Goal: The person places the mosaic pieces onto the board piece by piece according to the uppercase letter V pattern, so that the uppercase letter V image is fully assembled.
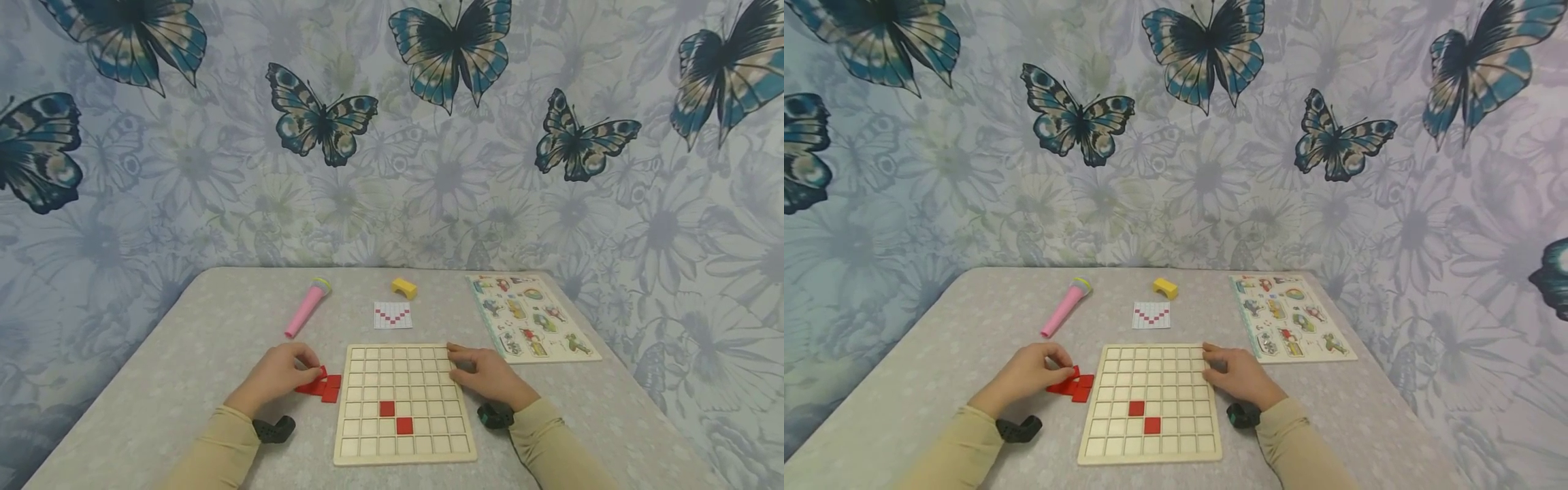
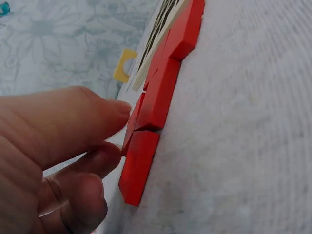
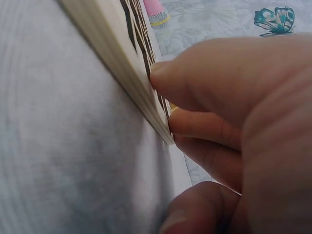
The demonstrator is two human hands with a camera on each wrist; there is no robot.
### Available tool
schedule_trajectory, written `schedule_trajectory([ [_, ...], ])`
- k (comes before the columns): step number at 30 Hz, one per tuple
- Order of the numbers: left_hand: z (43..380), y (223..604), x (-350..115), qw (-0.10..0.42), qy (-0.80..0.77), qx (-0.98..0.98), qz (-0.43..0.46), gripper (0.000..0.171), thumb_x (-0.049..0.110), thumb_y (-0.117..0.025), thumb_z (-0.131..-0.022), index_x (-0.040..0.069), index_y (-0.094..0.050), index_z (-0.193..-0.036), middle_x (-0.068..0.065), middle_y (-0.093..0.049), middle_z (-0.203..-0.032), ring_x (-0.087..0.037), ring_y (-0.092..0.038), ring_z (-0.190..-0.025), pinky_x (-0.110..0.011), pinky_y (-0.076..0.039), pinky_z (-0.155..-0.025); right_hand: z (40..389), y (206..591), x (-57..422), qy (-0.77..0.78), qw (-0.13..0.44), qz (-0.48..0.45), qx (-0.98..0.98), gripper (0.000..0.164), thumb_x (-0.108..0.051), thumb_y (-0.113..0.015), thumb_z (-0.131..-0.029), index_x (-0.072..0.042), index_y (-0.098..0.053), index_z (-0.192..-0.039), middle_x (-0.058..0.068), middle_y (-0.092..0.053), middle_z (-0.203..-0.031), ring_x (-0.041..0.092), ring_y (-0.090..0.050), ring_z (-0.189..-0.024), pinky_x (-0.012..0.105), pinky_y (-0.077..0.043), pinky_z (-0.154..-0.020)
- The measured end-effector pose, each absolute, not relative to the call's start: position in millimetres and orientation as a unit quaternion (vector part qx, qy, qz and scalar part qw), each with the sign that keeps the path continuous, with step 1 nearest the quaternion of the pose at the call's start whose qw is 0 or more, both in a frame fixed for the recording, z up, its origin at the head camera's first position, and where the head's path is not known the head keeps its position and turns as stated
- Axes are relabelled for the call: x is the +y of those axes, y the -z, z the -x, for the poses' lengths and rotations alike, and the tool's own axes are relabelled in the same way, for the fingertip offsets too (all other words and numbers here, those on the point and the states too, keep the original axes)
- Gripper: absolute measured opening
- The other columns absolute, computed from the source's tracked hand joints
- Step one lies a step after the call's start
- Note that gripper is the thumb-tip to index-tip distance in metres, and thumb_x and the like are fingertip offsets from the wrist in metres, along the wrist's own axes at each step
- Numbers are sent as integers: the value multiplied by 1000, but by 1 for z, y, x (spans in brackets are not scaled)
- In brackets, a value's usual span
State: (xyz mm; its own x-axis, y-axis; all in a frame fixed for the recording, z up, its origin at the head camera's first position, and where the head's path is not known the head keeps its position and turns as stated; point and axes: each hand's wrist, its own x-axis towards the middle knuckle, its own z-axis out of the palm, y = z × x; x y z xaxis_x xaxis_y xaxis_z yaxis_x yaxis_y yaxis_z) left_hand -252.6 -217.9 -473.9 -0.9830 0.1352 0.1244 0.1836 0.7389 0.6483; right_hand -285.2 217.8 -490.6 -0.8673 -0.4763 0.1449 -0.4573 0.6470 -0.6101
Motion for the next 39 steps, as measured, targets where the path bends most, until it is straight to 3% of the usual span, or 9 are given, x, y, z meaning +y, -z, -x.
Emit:
schedule_trajectory([
  [9,251,476,-217,38,339,-937,76,15,20,-86,-83,21,-70,-85,8,-69,-84,-12,-62,-82,-33,-50,-75,285,490,216,332,16,258,907,45,-29,-71,-98,-8,-65,-138,4,-55,-152,33,-49,-142,53,-44,-110],
  [28,249,473,-216,62,272,-957,78,17,23,-85,-84,25,-73,-95,10,-72,-95,-11,-62,-83,-35,-49,-73,284,492,216,342,16,253,905,46,-30,-71,-98,-7,-65,-138,4,-54,-153,33,-48,-142,53,-45,-109],
  [39,248,471,-218,50,266,-960,66,16,22,-85,-83,27,-77,-97,12,-74,-97,-10,-61,-83,-34,-48,-69,283,493,215,343,8,251,905,43,-27,-73,-97,-9,-68,-135,0,-56,-152,29,-49,-143,52,-43,-111],
])
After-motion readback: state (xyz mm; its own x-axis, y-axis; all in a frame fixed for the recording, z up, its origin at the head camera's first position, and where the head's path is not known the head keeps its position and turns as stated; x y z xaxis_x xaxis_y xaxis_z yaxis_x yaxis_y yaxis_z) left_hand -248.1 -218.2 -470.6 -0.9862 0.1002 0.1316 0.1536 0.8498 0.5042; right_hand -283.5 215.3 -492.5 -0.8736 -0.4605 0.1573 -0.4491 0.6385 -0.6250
